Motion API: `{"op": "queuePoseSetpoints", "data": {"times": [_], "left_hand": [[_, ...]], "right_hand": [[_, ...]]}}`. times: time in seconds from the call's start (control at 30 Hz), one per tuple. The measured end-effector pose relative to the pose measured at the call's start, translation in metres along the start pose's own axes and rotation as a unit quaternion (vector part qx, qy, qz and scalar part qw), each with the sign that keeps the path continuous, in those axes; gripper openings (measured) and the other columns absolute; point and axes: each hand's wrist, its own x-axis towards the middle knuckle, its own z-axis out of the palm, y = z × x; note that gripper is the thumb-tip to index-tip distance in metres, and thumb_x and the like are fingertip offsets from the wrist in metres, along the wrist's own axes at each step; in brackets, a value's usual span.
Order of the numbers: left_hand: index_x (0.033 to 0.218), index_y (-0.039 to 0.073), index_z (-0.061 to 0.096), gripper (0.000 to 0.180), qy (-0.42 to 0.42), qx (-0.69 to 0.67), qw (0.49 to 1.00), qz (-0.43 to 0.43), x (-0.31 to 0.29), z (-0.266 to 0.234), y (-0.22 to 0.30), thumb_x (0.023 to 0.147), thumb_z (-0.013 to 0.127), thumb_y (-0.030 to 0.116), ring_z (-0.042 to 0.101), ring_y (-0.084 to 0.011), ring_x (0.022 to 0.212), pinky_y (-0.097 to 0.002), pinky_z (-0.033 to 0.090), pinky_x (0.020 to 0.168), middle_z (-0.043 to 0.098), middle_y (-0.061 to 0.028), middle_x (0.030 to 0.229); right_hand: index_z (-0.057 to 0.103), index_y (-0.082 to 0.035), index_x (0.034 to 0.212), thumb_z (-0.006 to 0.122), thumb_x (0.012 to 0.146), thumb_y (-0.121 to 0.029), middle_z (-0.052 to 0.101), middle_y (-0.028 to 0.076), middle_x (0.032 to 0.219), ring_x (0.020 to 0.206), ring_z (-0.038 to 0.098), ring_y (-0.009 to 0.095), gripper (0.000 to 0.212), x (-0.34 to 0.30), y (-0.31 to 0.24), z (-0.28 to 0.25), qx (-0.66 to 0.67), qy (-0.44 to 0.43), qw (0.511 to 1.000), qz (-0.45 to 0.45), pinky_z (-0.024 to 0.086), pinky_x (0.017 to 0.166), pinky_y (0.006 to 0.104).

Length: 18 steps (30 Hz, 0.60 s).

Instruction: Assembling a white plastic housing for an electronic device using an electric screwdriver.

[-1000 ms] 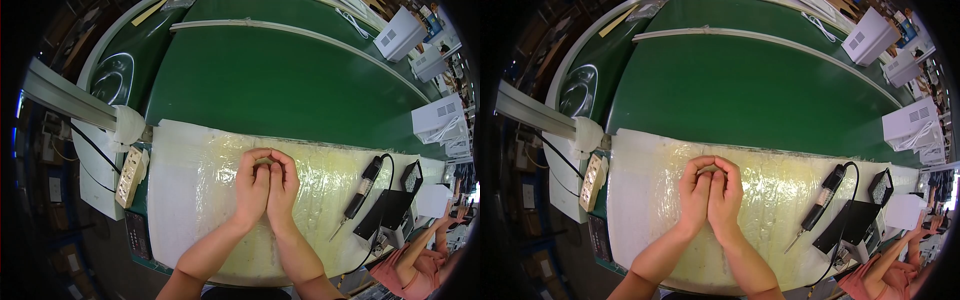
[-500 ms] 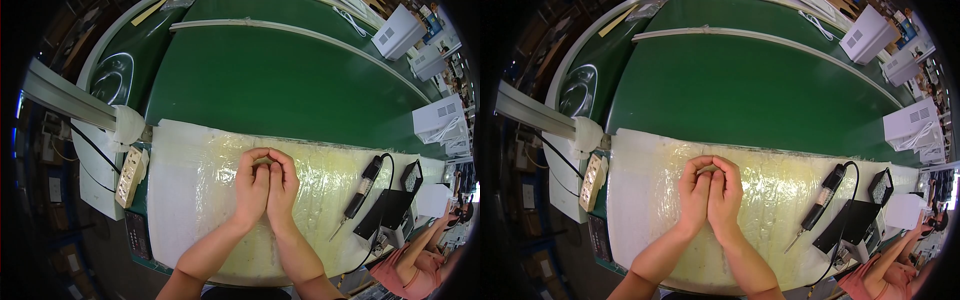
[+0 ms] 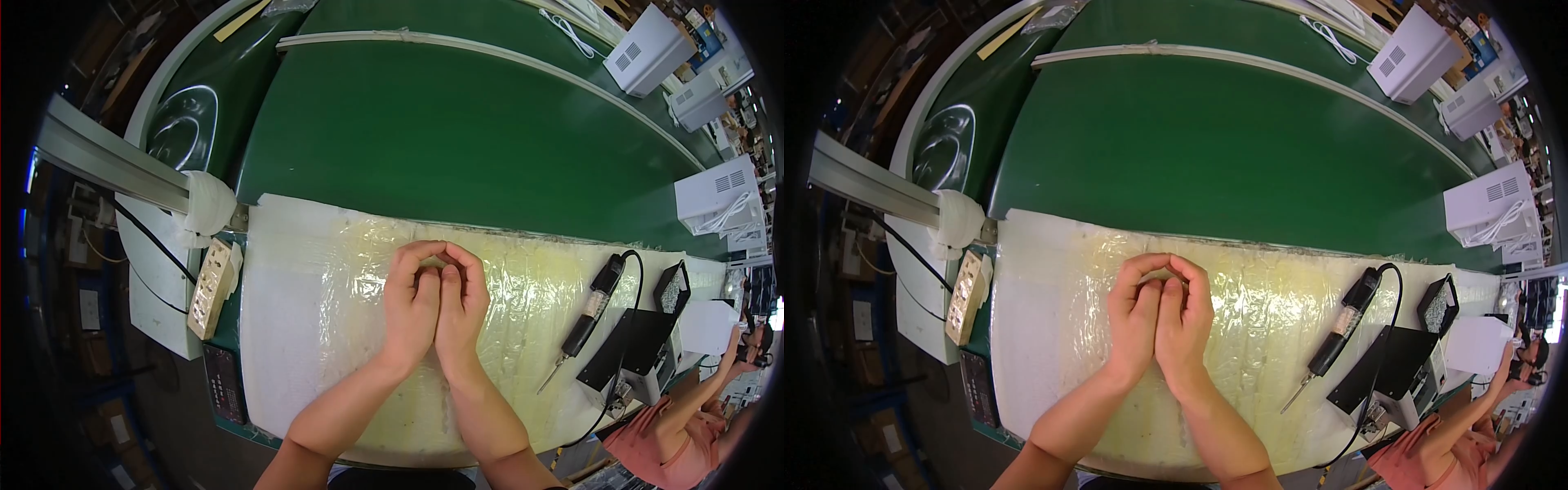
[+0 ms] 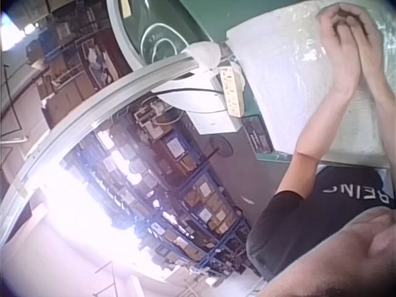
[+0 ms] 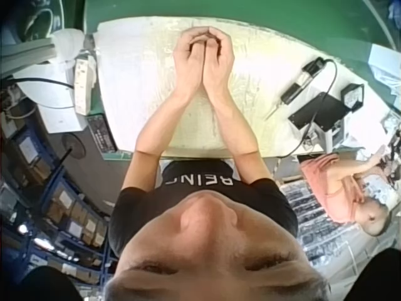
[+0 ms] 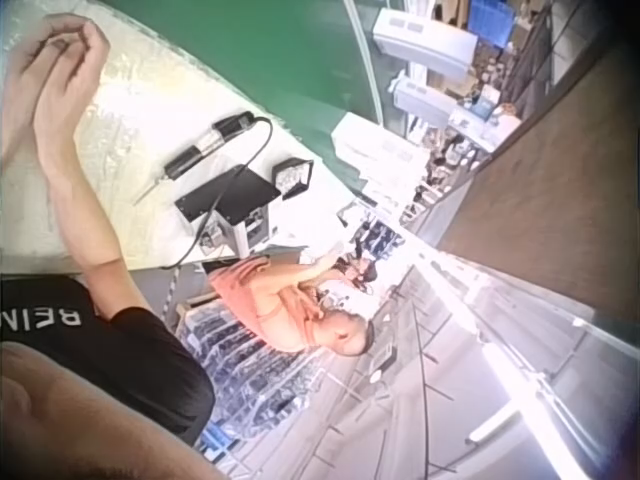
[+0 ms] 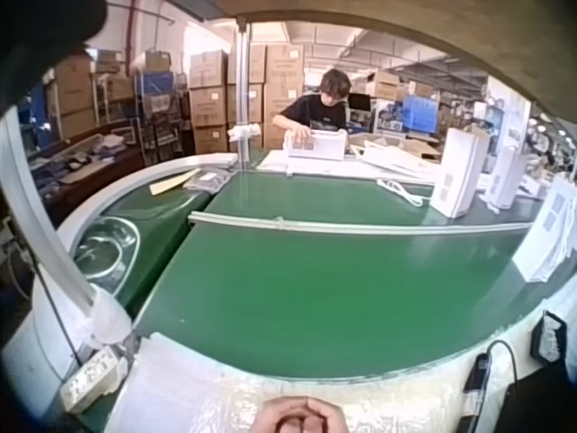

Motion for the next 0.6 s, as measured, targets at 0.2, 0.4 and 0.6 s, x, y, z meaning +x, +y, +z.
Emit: {"op": "queuePoseSetpoints", "data": {"times": [0.2, 0.4, 0.6], "left_hand": [[0.112, 0.0, 0.055, 0.029, 0.017, -0.049, 0.996, -0.067, -0.001, 0.002, 0.005, 0.087, 0.041, -0.003, 0.061, -0.0187, 0.089, -0.0294, 0.049, 0.08, 0.062, -0.013, 0.103], [0.11, -0.002, 0.056, 0.028, 0.03, -0.074, 0.992, -0.098, -0.001, 0.004, 0.012, 0.087, 0.04, -0.004, 0.059, -0.0173, 0.096, -0.0285, 0.047, 0.086, 0.062, -0.0123, 0.105], [0.109, 0.001, 0.059, 0.029, 0.007, -0.023, 1.0, -0.017, 0.0, 0.001, -0.005, 0.085, 0.044, -0.004, 0.058, -0.0214, 0.098, -0.0305, 0.047, 0.085, 0.058, -0.0138, 0.107]], "right_hand": [[0.059, -0.001, 0.113, 0.043, 0.093, -0.001, 0.06, 0.013, 0.114, 0.101, 0.06, 0.024, 0.025, 0.003, 0.001, -0.002, -0.032, -0.014, 0.998, -0.051, 0.048, 0.085, 0.0311], [0.062, -0.002, 0.11, 0.043, 0.093, 0.0, 0.059, 0.013, 0.115, 0.101, 0.06, 0.024, 0.026, 0.004, 0.0, -0.001, -0.036, -0.018, 0.997, -0.073, 0.048, 0.084, 0.0311], [0.058, -0.002, 0.113, 0.043, 0.094, -0.005, 0.063, 0.014, 0.109, 0.097, 0.061, 0.023, 0.024, 0.001, -0.002, 0.0, -0.017, -0.004, 1.0, 0.008, 0.049, 0.084, 0.0323]]}}
